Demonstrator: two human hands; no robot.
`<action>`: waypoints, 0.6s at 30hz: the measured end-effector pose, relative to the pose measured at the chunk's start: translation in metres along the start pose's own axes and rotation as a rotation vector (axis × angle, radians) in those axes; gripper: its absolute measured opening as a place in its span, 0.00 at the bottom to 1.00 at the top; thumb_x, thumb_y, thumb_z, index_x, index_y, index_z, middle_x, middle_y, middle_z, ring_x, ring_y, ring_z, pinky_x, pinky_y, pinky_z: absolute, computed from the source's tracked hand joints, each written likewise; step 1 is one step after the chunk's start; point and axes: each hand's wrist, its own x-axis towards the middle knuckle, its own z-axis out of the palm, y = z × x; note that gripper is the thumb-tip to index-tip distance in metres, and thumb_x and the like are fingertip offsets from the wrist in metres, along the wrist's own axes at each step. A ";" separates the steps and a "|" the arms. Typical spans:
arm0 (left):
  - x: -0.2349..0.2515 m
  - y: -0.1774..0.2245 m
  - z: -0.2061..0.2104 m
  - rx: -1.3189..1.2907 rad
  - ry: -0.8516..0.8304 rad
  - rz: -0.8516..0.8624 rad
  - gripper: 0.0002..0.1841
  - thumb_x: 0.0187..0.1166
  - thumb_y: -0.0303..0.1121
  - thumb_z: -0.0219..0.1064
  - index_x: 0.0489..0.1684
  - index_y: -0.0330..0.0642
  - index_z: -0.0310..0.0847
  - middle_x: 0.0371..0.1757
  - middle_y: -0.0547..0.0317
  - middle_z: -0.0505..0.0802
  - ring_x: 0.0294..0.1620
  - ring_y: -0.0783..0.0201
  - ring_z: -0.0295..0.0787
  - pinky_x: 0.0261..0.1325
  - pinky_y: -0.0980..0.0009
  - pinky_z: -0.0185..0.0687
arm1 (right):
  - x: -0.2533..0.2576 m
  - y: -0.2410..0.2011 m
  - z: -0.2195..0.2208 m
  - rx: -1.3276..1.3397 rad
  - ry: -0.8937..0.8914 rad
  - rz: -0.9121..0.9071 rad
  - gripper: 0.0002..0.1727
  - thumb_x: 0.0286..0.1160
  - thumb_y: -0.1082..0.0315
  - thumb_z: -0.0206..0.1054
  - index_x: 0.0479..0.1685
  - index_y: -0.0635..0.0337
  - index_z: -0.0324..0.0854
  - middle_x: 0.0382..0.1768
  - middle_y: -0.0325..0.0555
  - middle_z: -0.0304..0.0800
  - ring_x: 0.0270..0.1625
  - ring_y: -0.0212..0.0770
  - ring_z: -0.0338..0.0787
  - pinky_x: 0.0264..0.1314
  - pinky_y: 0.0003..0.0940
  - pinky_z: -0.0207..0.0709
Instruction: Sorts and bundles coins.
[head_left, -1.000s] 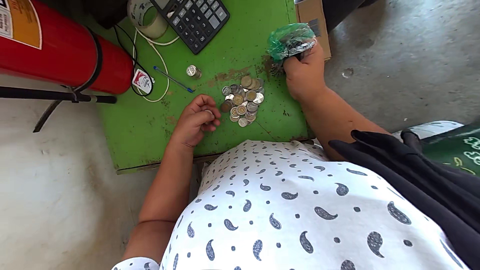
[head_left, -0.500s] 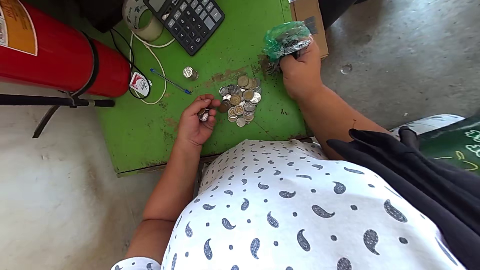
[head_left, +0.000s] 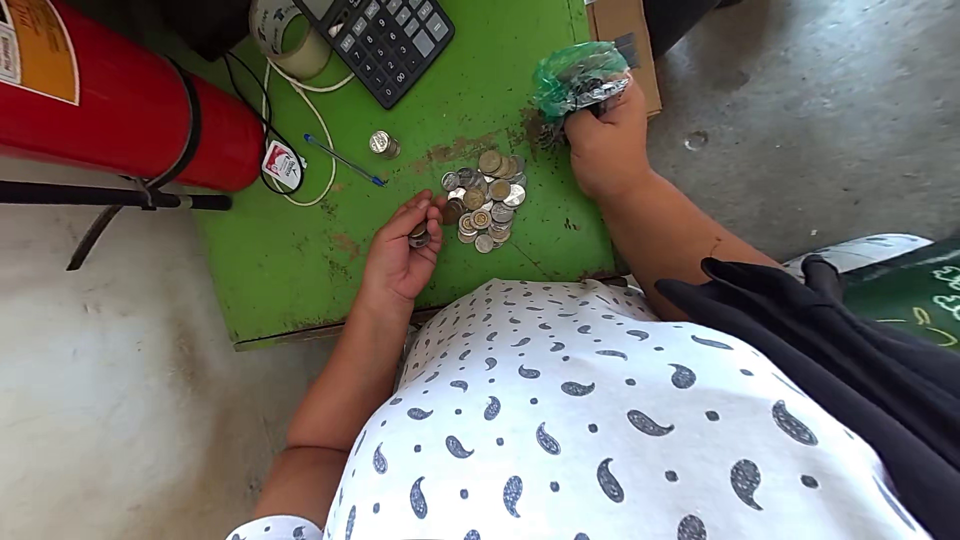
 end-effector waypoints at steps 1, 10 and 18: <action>-0.002 -0.001 0.004 -0.028 0.058 0.002 0.07 0.88 0.25 0.56 0.47 0.37 0.80 0.39 0.52 0.92 0.33 0.69 0.92 0.38 0.81 0.90 | 0.000 0.000 0.000 0.002 0.001 0.002 0.18 0.73 0.81 0.58 0.63 0.69 0.78 0.57 0.47 0.89 0.63 0.35 0.89 0.69 0.35 0.83; -0.028 -0.013 0.011 0.028 0.165 -0.036 0.10 0.91 0.33 0.57 0.51 0.41 0.84 0.49 0.53 0.93 0.48 0.64 0.95 0.53 0.73 0.92 | -0.001 -0.001 0.000 0.024 0.012 -0.001 0.18 0.72 0.82 0.58 0.62 0.67 0.78 0.57 0.45 0.90 0.63 0.34 0.89 0.69 0.34 0.84; -0.015 -0.011 -0.003 0.384 0.146 0.174 0.07 0.81 0.20 0.64 0.47 0.40 0.85 0.45 0.56 0.92 0.41 0.69 0.91 0.45 0.77 0.89 | -0.001 0.001 0.000 0.013 0.007 -0.015 0.18 0.74 0.81 0.58 0.63 0.68 0.78 0.57 0.47 0.89 0.64 0.35 0.89 0.70 0.35 0.83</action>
